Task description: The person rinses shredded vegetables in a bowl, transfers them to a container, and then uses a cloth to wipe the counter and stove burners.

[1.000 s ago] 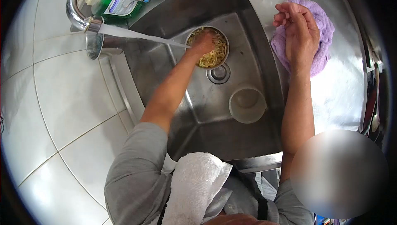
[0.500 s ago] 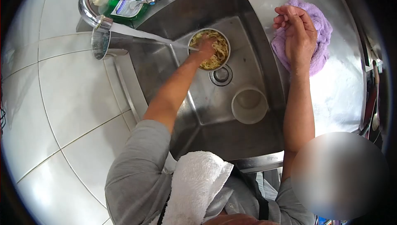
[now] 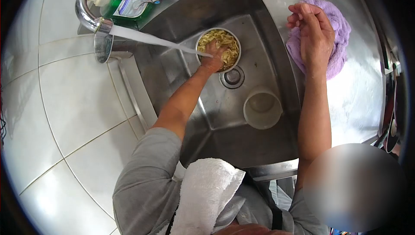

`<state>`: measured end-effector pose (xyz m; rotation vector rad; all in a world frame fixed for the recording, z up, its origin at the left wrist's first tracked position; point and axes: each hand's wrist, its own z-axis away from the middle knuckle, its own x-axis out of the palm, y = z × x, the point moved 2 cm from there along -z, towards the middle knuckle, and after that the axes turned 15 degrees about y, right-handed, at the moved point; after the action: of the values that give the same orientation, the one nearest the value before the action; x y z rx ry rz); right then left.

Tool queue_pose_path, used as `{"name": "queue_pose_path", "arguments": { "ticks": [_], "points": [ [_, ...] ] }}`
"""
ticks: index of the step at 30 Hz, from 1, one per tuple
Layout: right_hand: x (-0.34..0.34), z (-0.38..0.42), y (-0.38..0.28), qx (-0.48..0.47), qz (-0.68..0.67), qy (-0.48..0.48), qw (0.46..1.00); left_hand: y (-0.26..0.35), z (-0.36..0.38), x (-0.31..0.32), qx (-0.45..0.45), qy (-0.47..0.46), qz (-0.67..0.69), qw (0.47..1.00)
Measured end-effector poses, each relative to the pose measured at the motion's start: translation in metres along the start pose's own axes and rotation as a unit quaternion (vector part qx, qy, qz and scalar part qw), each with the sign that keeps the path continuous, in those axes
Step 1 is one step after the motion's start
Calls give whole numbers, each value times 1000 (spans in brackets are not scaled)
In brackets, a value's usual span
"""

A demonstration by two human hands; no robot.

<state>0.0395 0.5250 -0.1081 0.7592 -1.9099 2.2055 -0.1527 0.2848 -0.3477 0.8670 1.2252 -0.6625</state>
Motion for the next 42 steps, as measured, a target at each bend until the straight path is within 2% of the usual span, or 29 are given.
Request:
{"name": "queue_pose_path", "arguments": {
  "ticks": [1, 4, 7, 8, 11, 13, 14, 16, 20, 23, 24, 27, 28, 31, 34, 37, 40, 42],
  "points": [
    [0, 0, 0, 1, 2, 0, 1000, -4, -1, 4, -4, 24, -7, 1000],
    [0, 0, -1, 9, -6, 2, 1000, -15, -21, -9, -35, -1, 102, 994],
    [-1, 0, -2, 4, -13, -9, 1000, 2, -33, -54, -107, -82, 167, 977],
    [-2, 0, -2, 2, -8, -7, 1000, 0, -36, -63, -72, -123, 183, 973],
    [-1, 0, -1, -1, -3, -4, 1000, 13, -45, -85, -80, -108, 146, 980],
    [-2, -1, 0, 0, -6, -8, 1000, 5, -49, -55, 72, 32, 107, 991],
    [-2, -2, -1, -3, -9, -12, 1000, 5, -52, -40, 149, 104, 87, 979],
    [-1, -2, -1, -5, -11, -16, 1000, 17, -48, -23, 118, 122, 57, 984],
    [-1, -3, -2, -8, 8, -10, 1000, 21, -57, -34, -7, 53, 91, 994],
    [-2, -3, -1, 1, -5, -11, 1000, -2, -72, -29, -82, -62, 97, 990],
    [-1, -2, -2, 1, -7, -8, 1000, -13, -76, -22, -72, -42, 57, 995],
    [0, 0, -3, -3, 2, -1, 1000, 20, -61, -92, -45, -139, 43, 988],
    [1, 0, -3, -8, 6, -2, 1000, 11, -58, -90, -29, -151, 93, 984],
    [2, 0, -2, 3, 4, 1, 1000, 18, -67, -85, 15, -179, 76, 981],
    [1, 0, -1, -6, 14, -2, 1000, 27, -61, -35, 38, 4, 101, 994],
    [0, -1, -1, 9, 4, 1, 1000, 27, -54, -19, 93, 34, 5, 995],
    [0, -1, -2, -9, 7, -4, 1000, 6, -64, -25, 38, -68, 14, 997],
    [0, 0, -2, -6, 11, -4, 1000, 1, -53, -30, 95, -166, 13, 982]
  ]
}}
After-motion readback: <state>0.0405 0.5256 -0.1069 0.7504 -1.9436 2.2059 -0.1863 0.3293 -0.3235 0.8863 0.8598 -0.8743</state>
